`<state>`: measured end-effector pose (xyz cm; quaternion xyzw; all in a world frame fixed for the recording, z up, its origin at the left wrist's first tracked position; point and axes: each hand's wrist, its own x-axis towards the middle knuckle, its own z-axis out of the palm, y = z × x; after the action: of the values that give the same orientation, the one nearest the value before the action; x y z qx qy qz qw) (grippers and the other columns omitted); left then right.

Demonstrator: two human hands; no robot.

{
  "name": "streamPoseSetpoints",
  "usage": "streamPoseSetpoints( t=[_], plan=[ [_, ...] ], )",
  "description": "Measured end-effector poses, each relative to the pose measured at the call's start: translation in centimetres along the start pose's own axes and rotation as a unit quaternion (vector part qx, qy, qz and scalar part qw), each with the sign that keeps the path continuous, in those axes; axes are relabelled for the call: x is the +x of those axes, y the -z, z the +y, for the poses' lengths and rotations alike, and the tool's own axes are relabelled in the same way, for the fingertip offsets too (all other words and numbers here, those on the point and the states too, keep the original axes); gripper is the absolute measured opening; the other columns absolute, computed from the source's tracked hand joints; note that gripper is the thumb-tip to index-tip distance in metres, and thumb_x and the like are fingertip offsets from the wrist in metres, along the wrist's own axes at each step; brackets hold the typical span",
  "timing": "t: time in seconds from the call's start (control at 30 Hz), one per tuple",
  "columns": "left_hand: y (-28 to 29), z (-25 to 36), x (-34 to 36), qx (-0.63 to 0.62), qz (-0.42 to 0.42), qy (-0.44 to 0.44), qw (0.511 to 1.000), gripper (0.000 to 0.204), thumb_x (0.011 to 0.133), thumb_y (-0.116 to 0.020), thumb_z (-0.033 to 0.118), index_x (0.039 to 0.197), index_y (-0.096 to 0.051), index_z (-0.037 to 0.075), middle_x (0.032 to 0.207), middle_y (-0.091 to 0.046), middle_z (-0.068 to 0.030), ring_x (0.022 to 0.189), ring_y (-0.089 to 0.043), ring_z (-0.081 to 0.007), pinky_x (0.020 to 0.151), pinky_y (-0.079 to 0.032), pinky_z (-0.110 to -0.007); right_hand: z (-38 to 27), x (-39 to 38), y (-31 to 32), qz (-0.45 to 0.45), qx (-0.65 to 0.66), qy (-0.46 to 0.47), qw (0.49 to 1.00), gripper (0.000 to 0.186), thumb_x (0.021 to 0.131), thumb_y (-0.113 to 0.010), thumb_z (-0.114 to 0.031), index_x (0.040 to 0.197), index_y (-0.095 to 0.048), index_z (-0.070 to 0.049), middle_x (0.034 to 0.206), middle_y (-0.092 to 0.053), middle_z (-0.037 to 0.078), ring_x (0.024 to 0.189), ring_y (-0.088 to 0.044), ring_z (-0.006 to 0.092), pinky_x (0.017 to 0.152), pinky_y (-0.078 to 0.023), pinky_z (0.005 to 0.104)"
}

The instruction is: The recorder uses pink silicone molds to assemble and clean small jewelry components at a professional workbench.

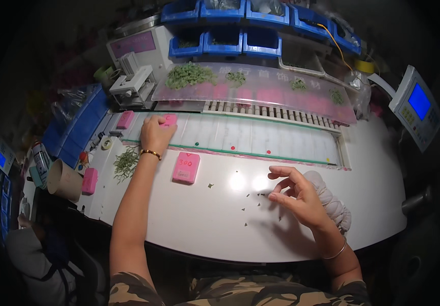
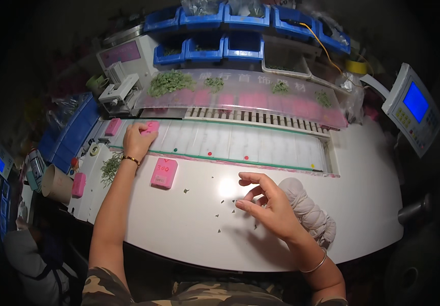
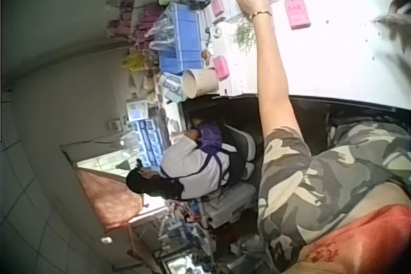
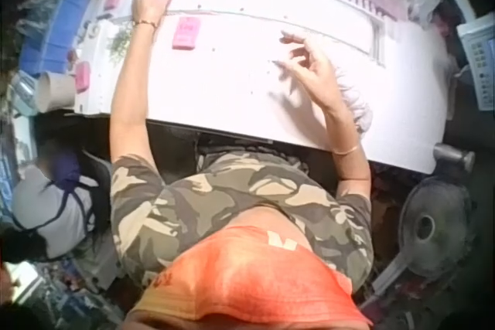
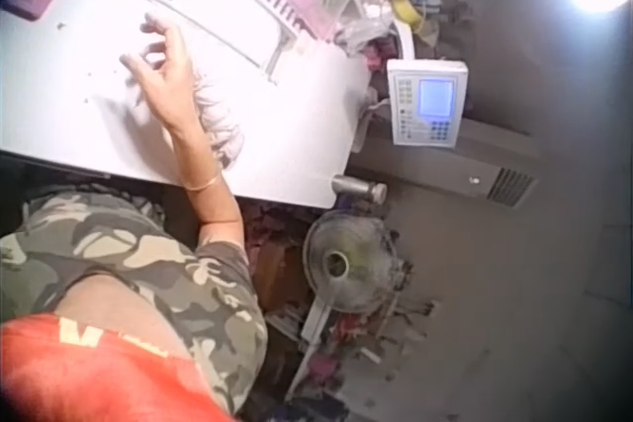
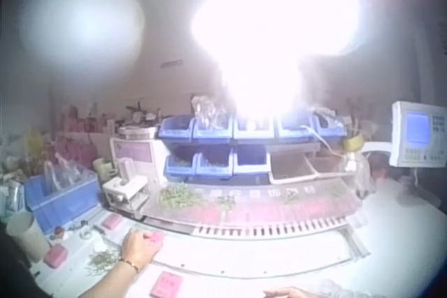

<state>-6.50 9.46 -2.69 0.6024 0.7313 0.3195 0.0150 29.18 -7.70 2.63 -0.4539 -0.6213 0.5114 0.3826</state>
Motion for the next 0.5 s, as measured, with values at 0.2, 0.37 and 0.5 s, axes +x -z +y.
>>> streamPoseSetpoints(
  t=[0.2, 0.37, 0.5],
  plan=[
    [1.7, 3.8, -2.6, 0.080, 0.040, -0.094, 0.991, 0.057, 0.076, -0.074, 0.041, 0.117, -0.057, 0.004, 0.111, -0.056, -0.0182, 0.103, -0.055, -0.0355, 0.091, -0.045, -0.041, 0.0, 0.0, -0.4, -0.017, -0.024, 0.029, 0.999, 0.047, 0.083, -0.070, -0.006, 0.126, -0.052, -0.003, 0.121, -0.052, 0.009, 0.082, -0.057, 0.0077, 0.060, -0.048, 0.0204],
    [4.7, 8.1, -9.1, 0.114, -0.248, -0.034, 0.961, 0.068, 0.078, -0.070, 0.048, 0.124, -0.052, 0.001, 0.121, -0.052, -0.0216, 0.109, -0.054, -0.0382, 0.092, -0.045, -0.043, 0.6, -0.3, -0.1, -0.010, -0.036, 0.018, 0.999, 0.045, 0.083, -0.070, -0.006, 0.125, -0.054, -0.005, 0.120, -0.050, 0.008, 0.084, -0.058, 0.0091, 0.062, -0.047, 0.0210],
    [4.3, 8.4, -11.7, -0.099, -0.285, -0.165, 0.939, 0.074, 0.074, -0.078, 0.038, 0.129, -0.048, -0.001, 0.121, -0.051, -0.0187, 0.108, -0.055, -0.0325, 0.092, -0.046, -0.038, 0.4, -0.2, -0.7, -0.033, -0.011, -0.031, 0.999, 0.048, 0.082, -0.074, -0.012, 0.125, -0.052, -0.006, 0.120, -0.050, 0.008, 0.092, -0.056, 0.0103, 0.065, -0.045, 0.0212]
  ],
)
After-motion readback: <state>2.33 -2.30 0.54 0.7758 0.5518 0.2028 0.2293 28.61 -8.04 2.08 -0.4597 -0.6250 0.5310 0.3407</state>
